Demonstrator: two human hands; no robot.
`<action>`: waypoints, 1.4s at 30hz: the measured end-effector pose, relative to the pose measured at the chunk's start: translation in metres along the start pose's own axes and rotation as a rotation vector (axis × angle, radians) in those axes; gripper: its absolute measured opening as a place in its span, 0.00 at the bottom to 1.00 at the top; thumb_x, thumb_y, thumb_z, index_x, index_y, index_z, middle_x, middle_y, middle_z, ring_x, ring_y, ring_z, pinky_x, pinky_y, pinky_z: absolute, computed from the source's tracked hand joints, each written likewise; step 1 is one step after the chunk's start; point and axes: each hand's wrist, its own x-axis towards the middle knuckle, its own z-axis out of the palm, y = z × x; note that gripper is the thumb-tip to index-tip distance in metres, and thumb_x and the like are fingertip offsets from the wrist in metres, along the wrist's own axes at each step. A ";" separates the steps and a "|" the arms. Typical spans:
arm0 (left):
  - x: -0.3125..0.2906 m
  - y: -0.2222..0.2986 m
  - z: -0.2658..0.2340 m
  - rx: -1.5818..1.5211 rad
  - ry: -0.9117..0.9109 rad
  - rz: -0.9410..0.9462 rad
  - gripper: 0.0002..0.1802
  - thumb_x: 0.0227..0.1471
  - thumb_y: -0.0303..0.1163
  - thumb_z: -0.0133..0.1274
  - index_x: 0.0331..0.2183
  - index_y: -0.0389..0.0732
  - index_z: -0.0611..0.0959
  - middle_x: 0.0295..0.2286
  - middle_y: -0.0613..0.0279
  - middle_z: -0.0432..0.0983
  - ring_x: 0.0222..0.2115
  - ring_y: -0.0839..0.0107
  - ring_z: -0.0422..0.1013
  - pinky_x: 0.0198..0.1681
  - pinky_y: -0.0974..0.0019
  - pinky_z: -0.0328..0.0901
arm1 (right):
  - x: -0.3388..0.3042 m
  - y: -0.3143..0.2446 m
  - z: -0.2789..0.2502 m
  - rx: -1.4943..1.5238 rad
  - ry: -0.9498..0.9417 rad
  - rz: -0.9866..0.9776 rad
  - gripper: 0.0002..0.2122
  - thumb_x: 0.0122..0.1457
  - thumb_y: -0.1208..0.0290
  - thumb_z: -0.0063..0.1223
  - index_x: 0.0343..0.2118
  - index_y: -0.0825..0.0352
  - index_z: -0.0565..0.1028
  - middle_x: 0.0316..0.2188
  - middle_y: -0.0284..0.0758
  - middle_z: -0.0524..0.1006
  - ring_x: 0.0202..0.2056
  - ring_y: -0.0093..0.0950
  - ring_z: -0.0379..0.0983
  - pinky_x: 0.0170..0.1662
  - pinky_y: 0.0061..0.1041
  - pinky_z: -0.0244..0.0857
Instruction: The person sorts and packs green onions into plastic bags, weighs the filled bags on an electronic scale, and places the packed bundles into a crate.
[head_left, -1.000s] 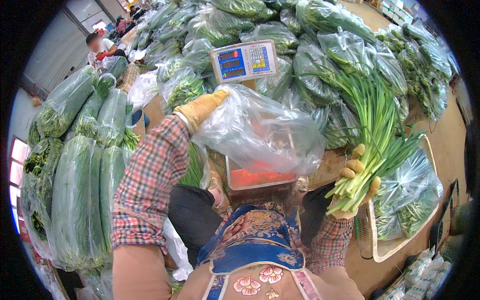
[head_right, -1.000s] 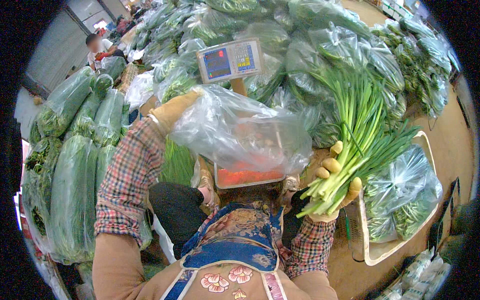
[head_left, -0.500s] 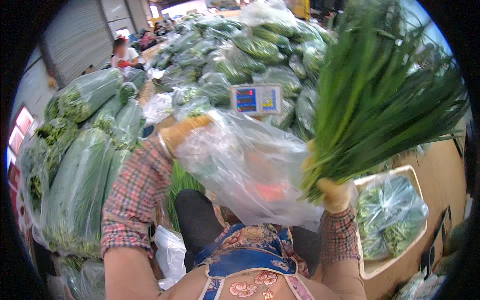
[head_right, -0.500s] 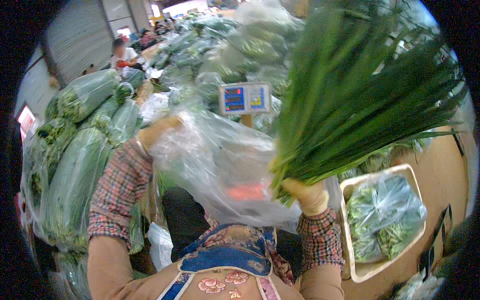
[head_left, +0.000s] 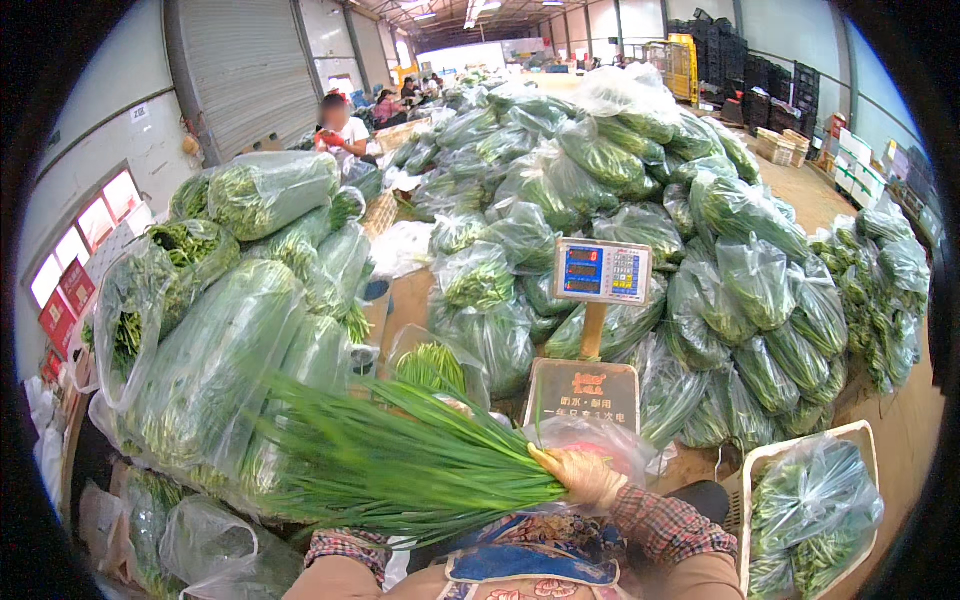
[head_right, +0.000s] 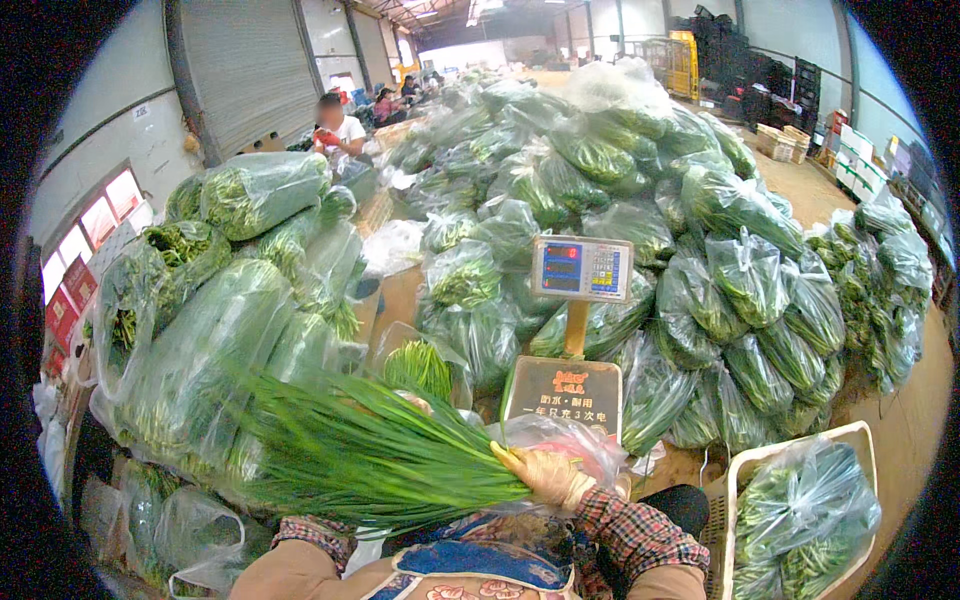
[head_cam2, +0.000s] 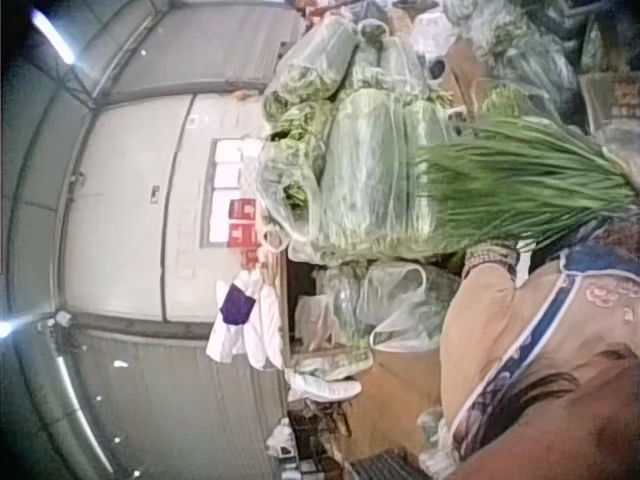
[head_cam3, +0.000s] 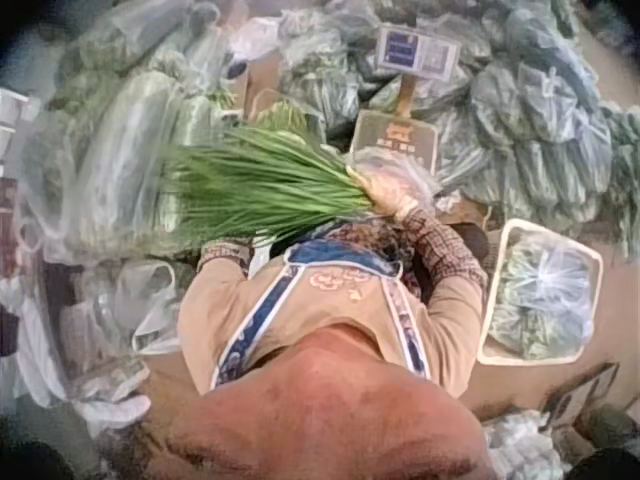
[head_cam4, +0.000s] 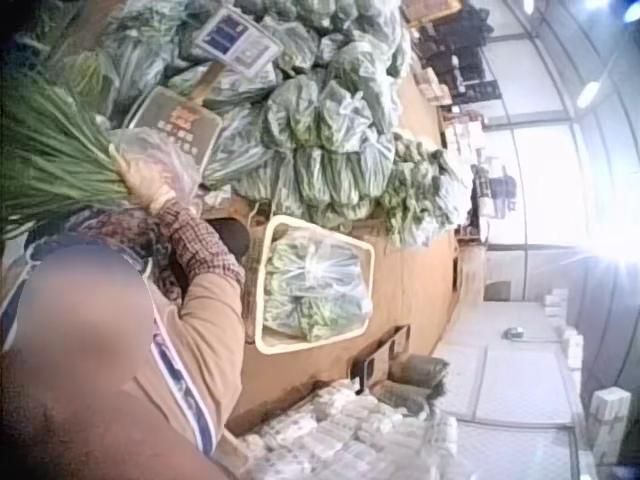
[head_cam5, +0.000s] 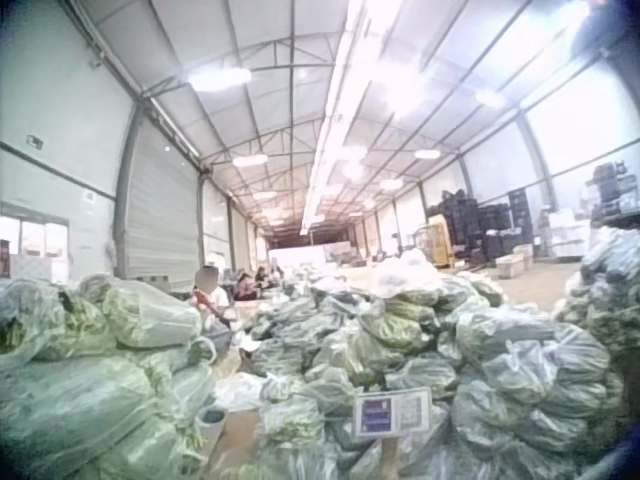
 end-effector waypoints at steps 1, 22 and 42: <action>-0.005 0.000 -0.004 0.001 0.029 0.011 0.21 0.56 0.39 0.49 0.47 0.35 0.74 0.44 0.49 0.73 0.44 0.61 0.71 0.50 0.57 0.66 | 0.004 0.001 0.005 -0.013 -0.006 -0.031 0.40 0.45 0.68 0.58 0.62 0.65 0.51 0.47 0.47 0.70 0.42 0.44 0.71 0.43 0.37 0.66; -0.034 -0.018 -0.031 -0.023 0.148 0.186 0.19 0.57 0.37 0.48 0.46 0.33 0.75 0.42 0.50 0.74 0.42 0.63 0.72 0.48 0.60 0.67 | 0.012 -0.030 0.031 -0.067 -0.087 -0.077 0.32 0.49 0.78 0.46 0.61 0.64 0.54 0.50 0.48 0.68 0.42 0.42 0.72 0.44 0.32 0.68; -0.032 0.008 -0.037 0.123 0.126 0.190 0.17 0.58 0.35 0.47 0.45 0.32 0.75 0.40 0.51 0.76 0.40 0.65 0.73 0.46 0.63 0.69 | 0.029 0.011 0.016 0.393 0.022 0.355 0.36 0.45 0.67 0.62 0.58 0.63 0.59 0.51 0.50 0.66 0.50 0.45 0.66 0.54 0.33 0.60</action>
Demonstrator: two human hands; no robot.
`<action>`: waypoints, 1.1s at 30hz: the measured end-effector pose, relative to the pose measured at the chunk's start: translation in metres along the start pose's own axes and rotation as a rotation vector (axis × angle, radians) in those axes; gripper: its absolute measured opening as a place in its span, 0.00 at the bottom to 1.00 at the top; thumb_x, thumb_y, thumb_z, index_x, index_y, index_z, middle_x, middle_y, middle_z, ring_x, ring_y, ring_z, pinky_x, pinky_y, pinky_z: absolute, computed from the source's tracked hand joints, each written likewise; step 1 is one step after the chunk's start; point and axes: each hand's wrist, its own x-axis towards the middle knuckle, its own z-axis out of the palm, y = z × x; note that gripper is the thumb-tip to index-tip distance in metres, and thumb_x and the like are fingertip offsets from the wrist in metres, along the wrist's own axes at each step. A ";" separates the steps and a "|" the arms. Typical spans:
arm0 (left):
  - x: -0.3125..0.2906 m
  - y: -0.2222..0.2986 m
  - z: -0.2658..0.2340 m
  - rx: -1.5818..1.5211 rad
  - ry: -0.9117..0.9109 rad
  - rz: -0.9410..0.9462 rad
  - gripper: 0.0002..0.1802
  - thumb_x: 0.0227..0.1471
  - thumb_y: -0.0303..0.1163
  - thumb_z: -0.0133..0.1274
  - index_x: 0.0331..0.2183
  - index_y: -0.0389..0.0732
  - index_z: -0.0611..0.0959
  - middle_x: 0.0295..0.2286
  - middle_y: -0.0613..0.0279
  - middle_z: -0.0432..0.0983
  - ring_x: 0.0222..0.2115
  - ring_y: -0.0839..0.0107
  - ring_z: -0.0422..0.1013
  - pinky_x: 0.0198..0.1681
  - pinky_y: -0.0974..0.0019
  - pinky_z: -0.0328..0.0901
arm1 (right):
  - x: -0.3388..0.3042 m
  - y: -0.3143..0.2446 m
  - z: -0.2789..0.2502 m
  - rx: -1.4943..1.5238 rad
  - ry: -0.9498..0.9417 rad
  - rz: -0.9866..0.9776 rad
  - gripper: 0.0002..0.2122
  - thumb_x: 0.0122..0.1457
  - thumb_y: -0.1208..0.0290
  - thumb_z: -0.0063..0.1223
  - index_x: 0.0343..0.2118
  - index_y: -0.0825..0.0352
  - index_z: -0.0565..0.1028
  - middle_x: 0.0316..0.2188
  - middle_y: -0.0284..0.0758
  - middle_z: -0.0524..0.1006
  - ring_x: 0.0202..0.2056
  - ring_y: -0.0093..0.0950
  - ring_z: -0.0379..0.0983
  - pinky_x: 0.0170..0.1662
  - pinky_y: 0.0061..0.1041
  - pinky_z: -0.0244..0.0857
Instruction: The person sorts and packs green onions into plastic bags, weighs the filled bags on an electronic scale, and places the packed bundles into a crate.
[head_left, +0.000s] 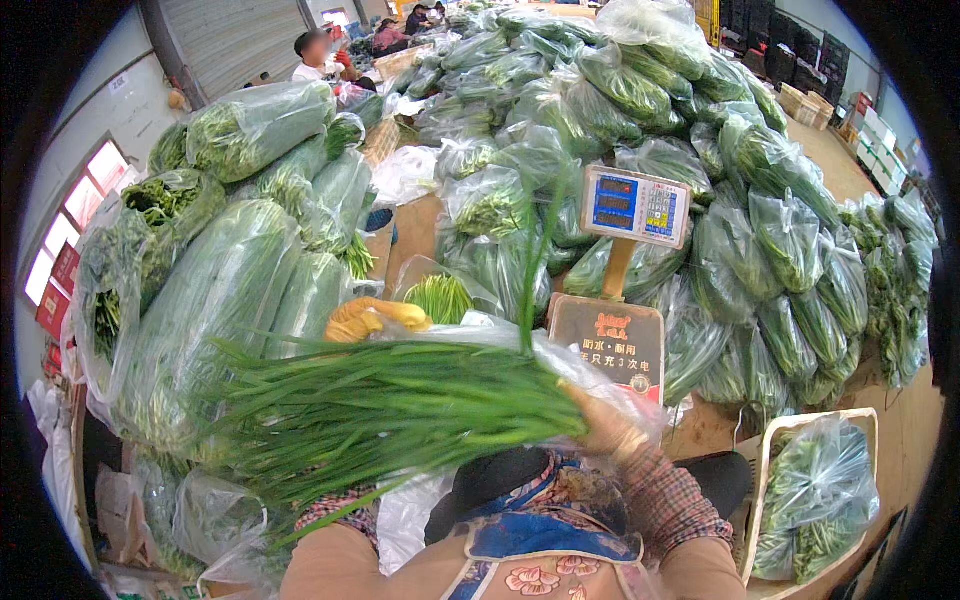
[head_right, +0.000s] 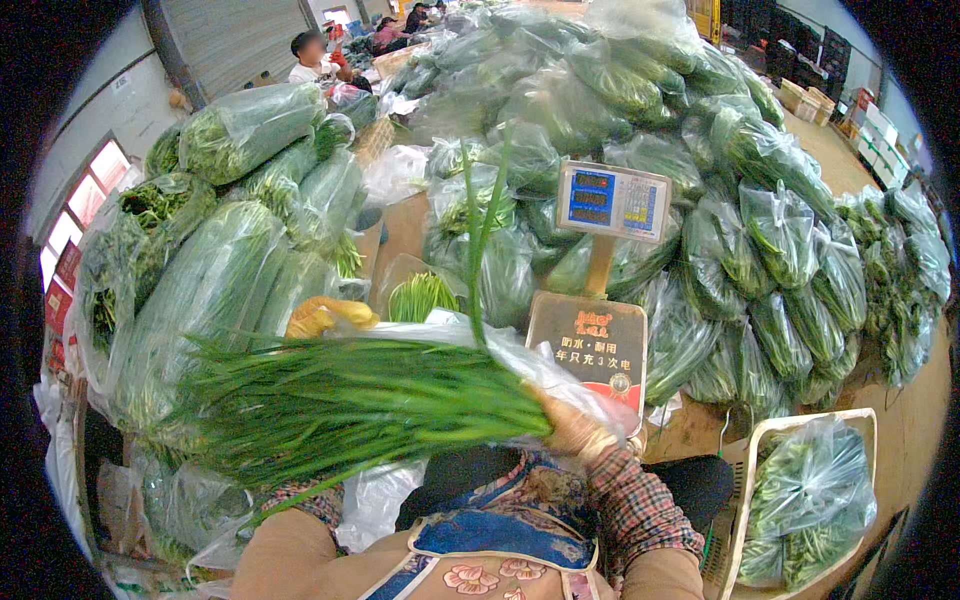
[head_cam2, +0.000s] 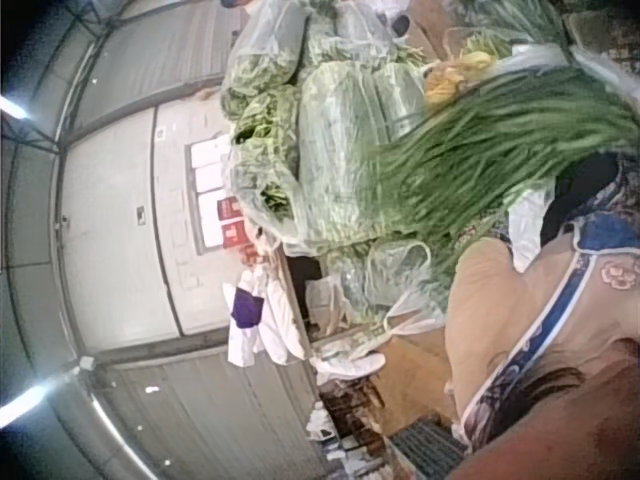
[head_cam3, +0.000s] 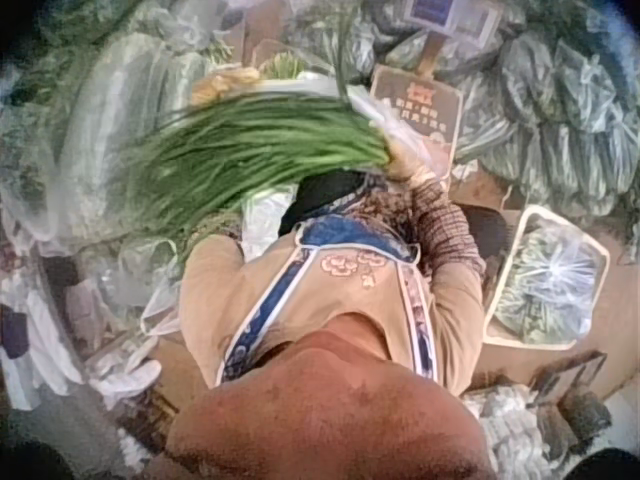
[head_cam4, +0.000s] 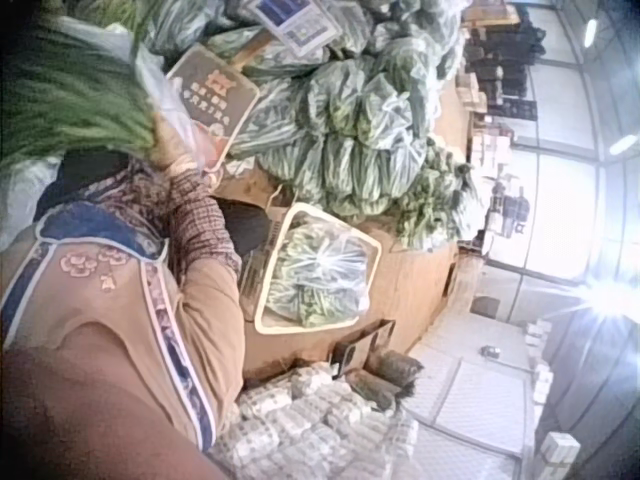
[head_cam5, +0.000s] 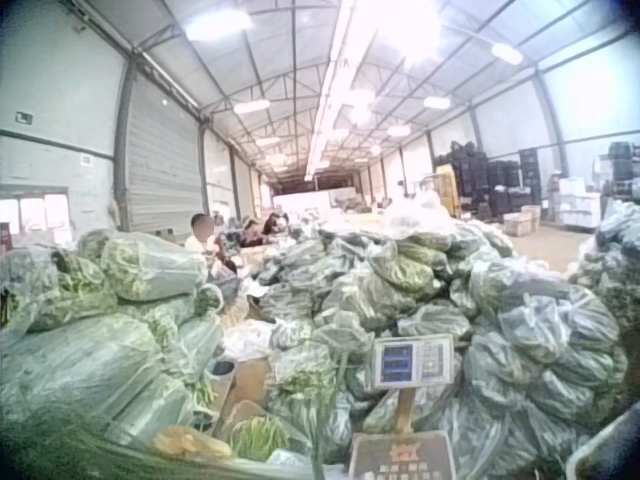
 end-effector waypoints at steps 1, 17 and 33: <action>0.005 0.008 0.002 0.109 0.078 -0.116 0.17 0.56 0.33 0.49 0.44 0.31 0.76 0.40 0.50 0.75 0.41 0.65 0.73 0.47 0.63 0.69 | 0.000 0.002 -0.008 0.061 0.052 0.065 0.36 0.45 0.66 0.62 0.58 0.63 0.59 0.51 0.49 0.67 0.50 0.45 0.66 0.54 0.33 0.60; 0.198 -0.063 -0.021 0.564 0.518 0.604 0.05 0.52 0.24 0.52 0.33 0.38 0.79 0.26 0.64 0.74 0.29 0.74 0.69 0.35 0.71 0.65 | -0.029 0.174 -0.058 -0.396 0.308 0.617 0.35 0.44 0.60 0.62 0.56 0.64 0.62 0.52 0.46 0.67 0.53 0.41 0.65 0.55 0.32 0.59; 0.133 -0.188 0.104 1.480 -0.092 -0.281 0.32 0.50 0.47 0.54 0.52 0.37 0.70 0.51 0.46 0.66 0.54 0.53 0.61 0.57 0.56 0.54 | -0.010 0.163 -0.054 0.068 0.541 0.511 0.21 0.56 0.64 0.47 0.53 0.62 0.68 0.45 0.46 0.74 0.47 0.39 0.71 0.50 0.32 0.63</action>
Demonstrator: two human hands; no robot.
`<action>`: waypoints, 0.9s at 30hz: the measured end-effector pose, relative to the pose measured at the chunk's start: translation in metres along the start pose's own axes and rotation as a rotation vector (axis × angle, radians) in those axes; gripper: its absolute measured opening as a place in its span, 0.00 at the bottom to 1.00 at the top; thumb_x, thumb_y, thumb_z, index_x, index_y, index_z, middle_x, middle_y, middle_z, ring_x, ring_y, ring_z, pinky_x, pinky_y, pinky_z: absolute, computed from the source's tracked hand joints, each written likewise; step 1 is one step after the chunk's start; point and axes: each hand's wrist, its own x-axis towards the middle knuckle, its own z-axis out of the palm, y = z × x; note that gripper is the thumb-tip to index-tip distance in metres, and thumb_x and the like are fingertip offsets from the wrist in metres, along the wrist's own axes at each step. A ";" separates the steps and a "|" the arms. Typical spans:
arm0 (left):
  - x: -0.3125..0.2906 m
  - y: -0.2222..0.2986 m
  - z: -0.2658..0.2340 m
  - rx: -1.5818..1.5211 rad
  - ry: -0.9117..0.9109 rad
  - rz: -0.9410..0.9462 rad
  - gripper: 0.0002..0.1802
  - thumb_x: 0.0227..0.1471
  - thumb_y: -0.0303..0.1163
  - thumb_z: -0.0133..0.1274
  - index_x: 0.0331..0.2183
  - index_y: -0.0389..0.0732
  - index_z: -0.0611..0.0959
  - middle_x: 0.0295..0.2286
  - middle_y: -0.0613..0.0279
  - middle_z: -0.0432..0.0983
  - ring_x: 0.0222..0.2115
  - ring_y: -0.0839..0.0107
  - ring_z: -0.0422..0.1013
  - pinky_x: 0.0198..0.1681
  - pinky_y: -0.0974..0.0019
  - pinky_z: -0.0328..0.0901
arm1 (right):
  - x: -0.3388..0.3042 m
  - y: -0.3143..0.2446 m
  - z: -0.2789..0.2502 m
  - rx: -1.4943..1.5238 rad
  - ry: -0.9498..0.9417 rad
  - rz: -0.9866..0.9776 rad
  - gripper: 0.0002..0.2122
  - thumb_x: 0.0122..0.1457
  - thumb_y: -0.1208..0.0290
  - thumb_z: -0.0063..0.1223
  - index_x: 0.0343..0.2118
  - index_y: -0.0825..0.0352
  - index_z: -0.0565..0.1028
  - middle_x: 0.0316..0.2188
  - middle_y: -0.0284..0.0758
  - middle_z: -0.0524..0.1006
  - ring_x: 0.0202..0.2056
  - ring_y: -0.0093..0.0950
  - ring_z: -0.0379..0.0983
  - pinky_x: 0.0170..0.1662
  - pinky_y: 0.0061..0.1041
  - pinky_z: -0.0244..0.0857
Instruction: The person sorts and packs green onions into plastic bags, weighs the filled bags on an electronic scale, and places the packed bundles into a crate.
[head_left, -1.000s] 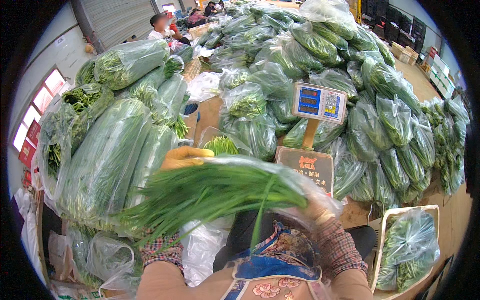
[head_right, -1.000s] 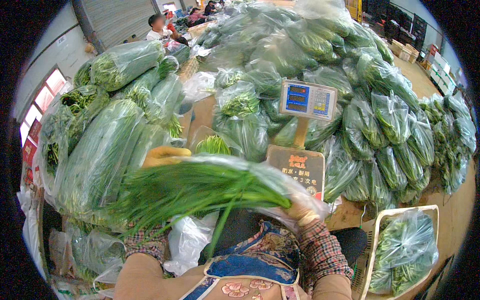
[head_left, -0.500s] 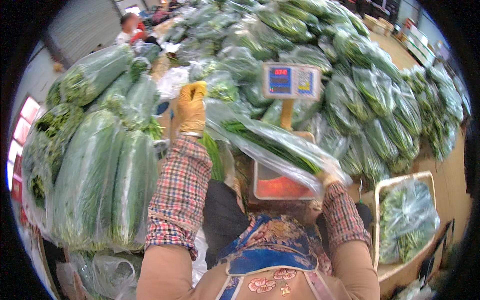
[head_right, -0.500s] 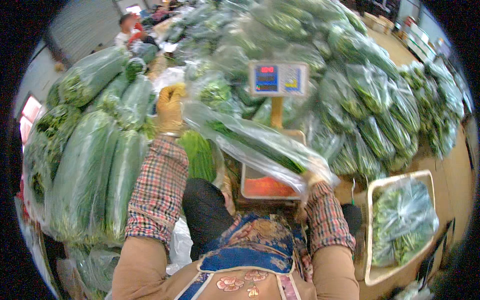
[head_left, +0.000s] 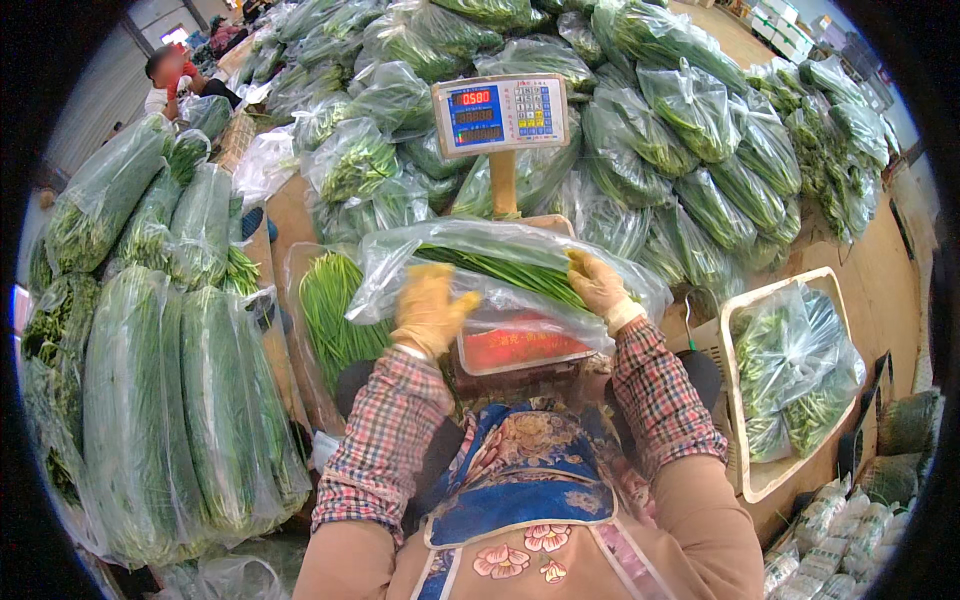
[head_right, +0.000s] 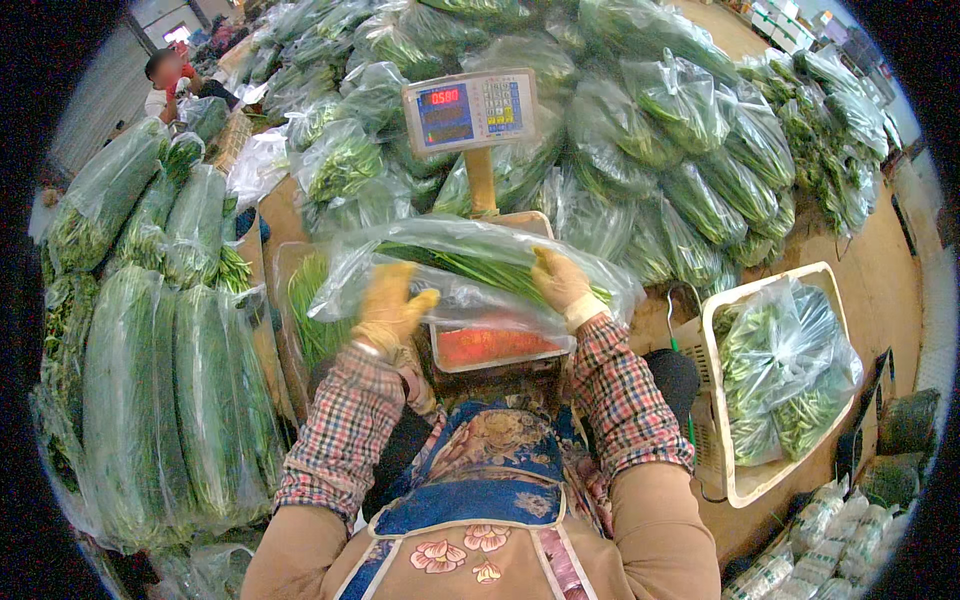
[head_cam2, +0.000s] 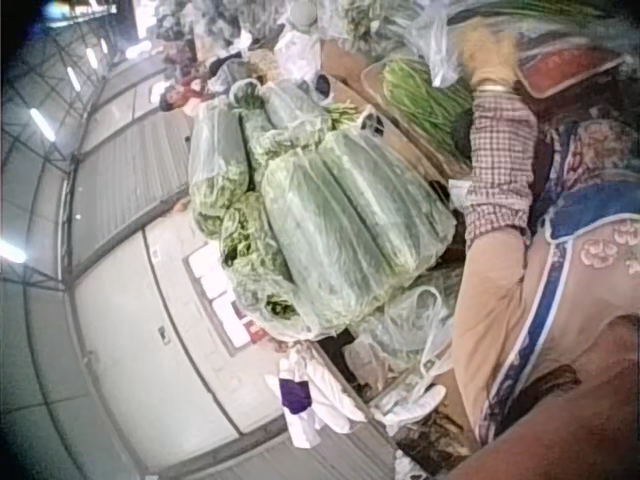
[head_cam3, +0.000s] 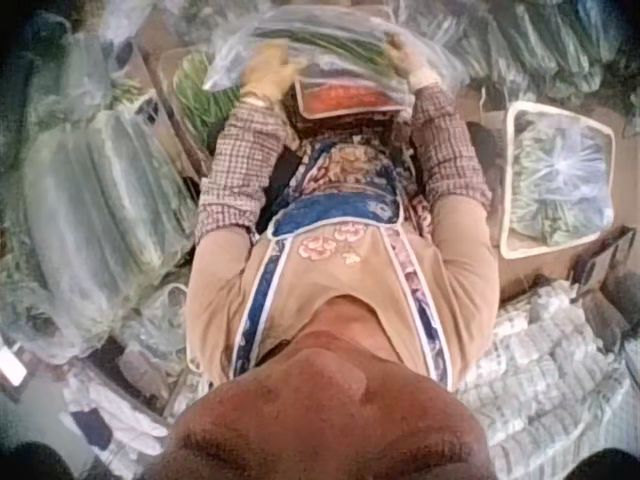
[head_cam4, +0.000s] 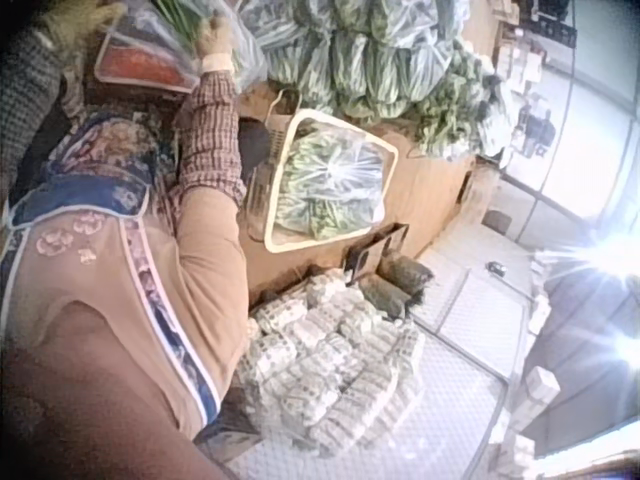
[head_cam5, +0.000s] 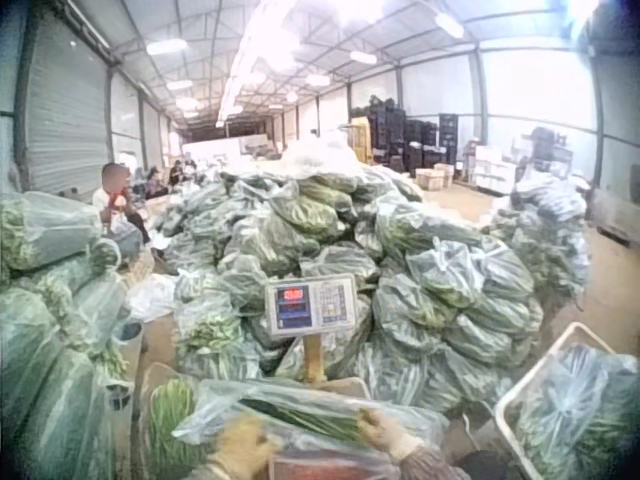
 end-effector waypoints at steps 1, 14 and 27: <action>0.007 -0.034 0.029 0.152 0.219 -0.090 0.38 0.48 0.47 0.55 0.55 0.36 0.65 0.53 0.45 0.63 0.55 0.53 0.58 0.58 0.57 0.53 | -0.001 0.006 -0.001 0.021 0.073 -0.110 0.19 0.58 0.65 0.45 0.52 0.64 0.69 0.45 0.46 0.74 0.47 0.38 0.71 0.49 0.31 0.63; 0.021 -0.126 0.048 -0.127 0.765 -0.210 0.53 0.36 0.44 0.66 0.59 0.37 0.56 0.58 0.41 0.50 0.61 0.50 0.45 0.63 0.53 0.41 | -0.006 0.041 -0.010 -0.200 -0.079 0.026 0.07 0.57 0.75 0.49 0.38 0.64 0.74 0.37 0.39 0.76 0.37 0.31 0.74 0.42 0.26 0.65; 0.115 -0.132 0.051 -1.085 -0.112 -0.056 0.05 0.49 0.27 0.56 0.25 0.35 0.80 0.20 0.63 0.76 0.19 0.78 0.69 0.23 0.75 0.62 | -0.003 0.064 -0.005 -0.383 -0.239 0.331 0.29 0.52 0.77 0.53 0.58 0.56 0.59 0.40 0.39 0.76 0.43 0.37 0.72 0.47 0.32 0.64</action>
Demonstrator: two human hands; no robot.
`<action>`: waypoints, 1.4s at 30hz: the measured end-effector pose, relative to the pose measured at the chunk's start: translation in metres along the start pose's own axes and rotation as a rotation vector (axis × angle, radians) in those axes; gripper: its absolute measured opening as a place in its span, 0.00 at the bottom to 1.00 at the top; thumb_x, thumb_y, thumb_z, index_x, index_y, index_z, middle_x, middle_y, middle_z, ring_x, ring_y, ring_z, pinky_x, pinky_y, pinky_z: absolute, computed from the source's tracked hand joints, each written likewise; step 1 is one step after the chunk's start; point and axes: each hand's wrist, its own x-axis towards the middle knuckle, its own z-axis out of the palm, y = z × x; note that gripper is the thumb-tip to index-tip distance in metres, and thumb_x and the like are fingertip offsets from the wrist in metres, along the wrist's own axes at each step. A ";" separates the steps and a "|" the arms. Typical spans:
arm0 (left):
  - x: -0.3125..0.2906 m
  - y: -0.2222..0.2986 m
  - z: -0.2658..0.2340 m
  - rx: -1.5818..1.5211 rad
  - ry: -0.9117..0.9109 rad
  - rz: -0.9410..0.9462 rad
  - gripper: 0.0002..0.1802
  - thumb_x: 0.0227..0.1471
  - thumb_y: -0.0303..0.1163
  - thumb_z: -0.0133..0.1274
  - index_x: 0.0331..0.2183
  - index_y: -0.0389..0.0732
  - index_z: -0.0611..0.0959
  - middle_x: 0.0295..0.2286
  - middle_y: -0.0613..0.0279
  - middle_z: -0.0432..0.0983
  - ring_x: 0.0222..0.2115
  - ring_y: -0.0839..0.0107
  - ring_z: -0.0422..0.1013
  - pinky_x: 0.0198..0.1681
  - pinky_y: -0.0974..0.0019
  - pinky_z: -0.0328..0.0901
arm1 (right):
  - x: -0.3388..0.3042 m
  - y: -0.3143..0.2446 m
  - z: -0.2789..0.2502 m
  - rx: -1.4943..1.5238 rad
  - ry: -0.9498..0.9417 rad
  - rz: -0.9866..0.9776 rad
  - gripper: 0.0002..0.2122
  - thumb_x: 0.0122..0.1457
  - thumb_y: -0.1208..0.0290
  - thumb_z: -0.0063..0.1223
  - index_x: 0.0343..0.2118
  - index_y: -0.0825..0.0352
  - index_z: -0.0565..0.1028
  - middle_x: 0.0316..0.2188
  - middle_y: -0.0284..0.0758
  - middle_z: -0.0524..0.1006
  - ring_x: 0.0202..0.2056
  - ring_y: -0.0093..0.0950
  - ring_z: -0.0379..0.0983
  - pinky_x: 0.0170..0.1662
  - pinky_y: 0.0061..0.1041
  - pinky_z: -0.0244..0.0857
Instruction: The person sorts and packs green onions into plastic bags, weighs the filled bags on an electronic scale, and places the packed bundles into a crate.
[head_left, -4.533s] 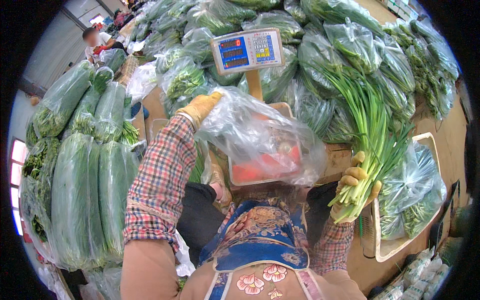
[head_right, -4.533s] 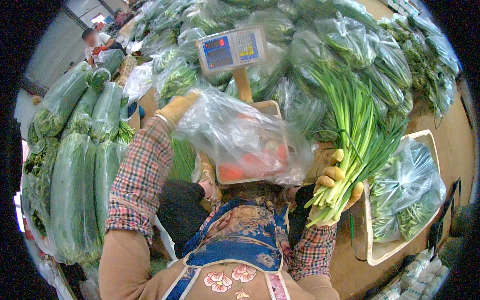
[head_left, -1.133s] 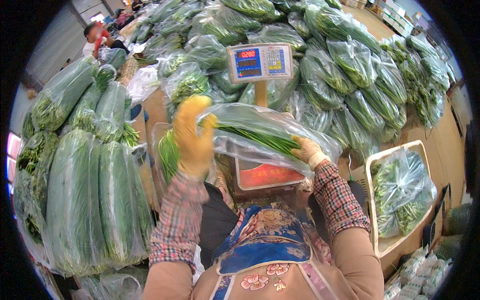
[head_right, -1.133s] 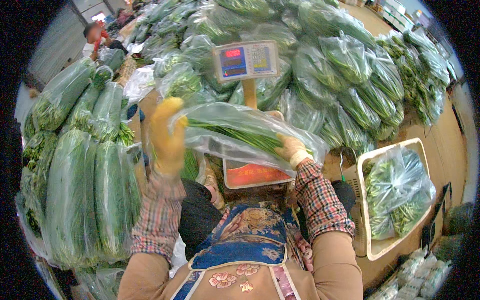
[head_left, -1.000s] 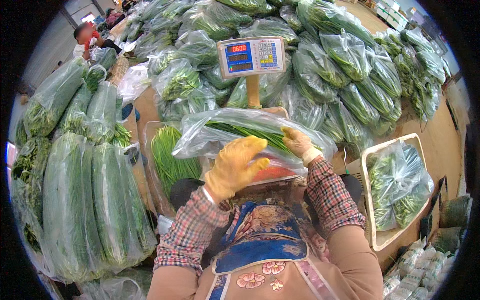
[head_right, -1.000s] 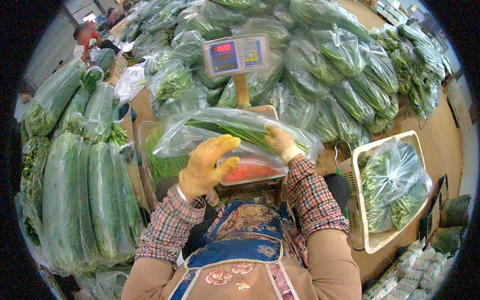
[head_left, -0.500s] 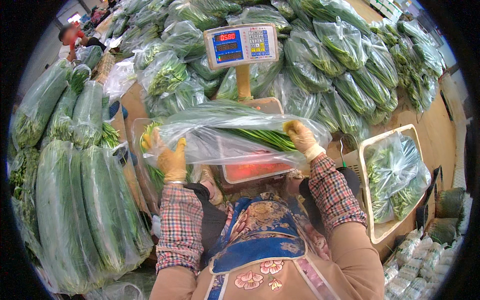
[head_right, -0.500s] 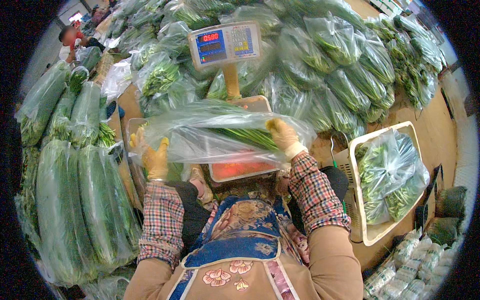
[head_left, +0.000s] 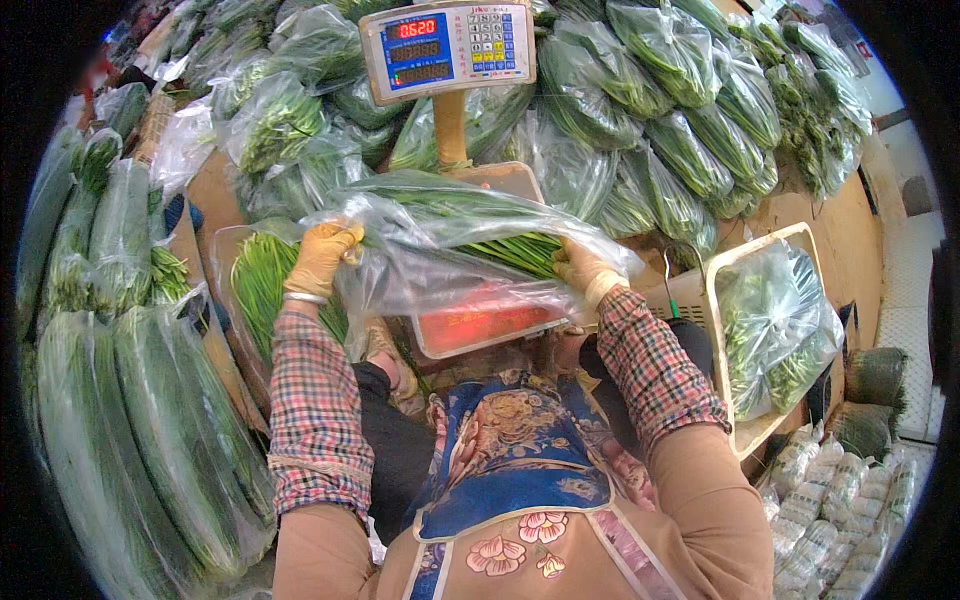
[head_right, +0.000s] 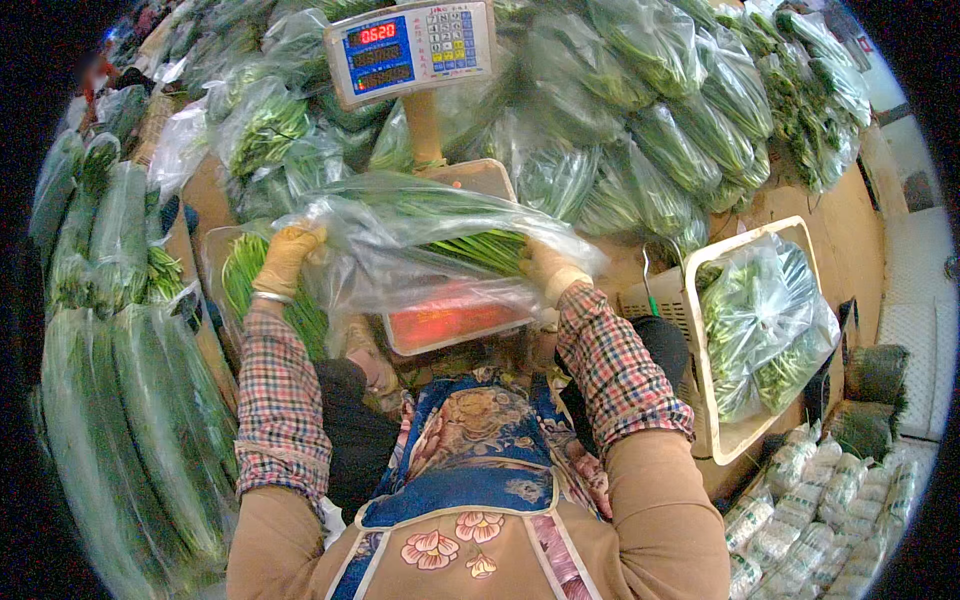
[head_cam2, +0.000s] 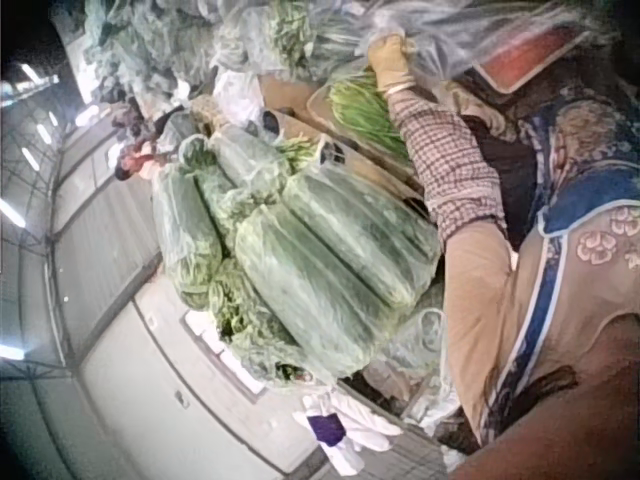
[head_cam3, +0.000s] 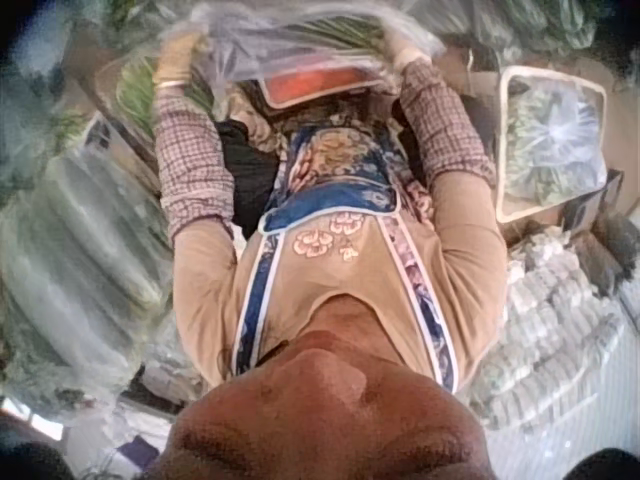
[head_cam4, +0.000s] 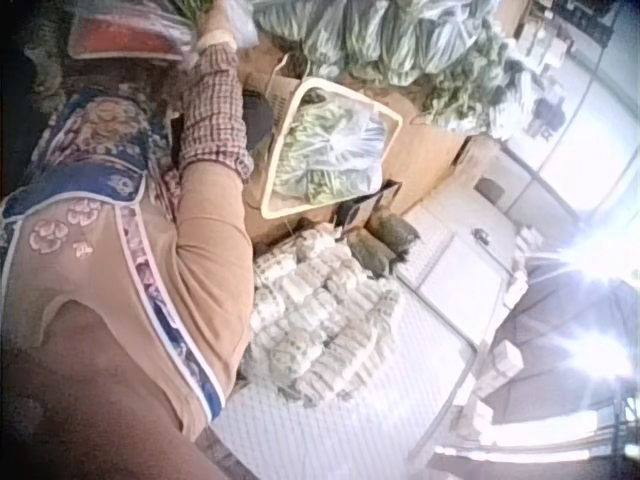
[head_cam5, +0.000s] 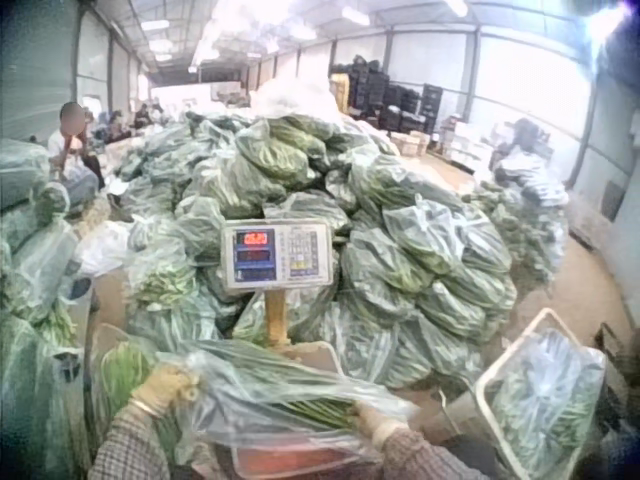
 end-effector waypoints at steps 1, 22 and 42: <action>0.002 0.007 -0.003 -0.087 -0.069 -0.030 0.05 0.48 0.27 0.56 0.26 0.35 0.80 0.21 0.63 0.76 0.19 0.77 0.70 0.24 0.74 0.63 | 0.005 0.002 -0.002 -0.018 -0.001 0.005 0.30 0.52 0.76 0.54 0.58 0.54 0.58 0.38 0.38 0.76 0.41 0.36 0.72 0.46 0.31 0.64; -0.004 0.106 0.036 0.656 0.905 0.668 0.14 0.44 0.29 0.60 0.36 0.38 0.77 0.29 0.59 0.72 0.31 0.63 0.69 0.35 0.64 0.65 | -0.043 -0.056 0.036 0.323 0.100 0.263 0.35 0.53 0.72 0.52 0.62 0.65 0.45 0.28 0.42 0.74 0.30 0.36 0.72 0.34 0.33 0.65; -0.042 -0.048 0.205 1.080 -0.535 0.488 0.18 0.48 0.26 0.45 0.43 0.32 0.71 0.42 0.47 0.71 0.32 0.53 0.74 0.34 0.55 0.70 | -0.033 -0.031 0.047 0.113 0.187 -0.150 0.14 0.52 0.73 0.54 0.43 0.66 0.70 0.31 0.42 0.76 0.33 0.35 0.73 0.39 0.30 0.65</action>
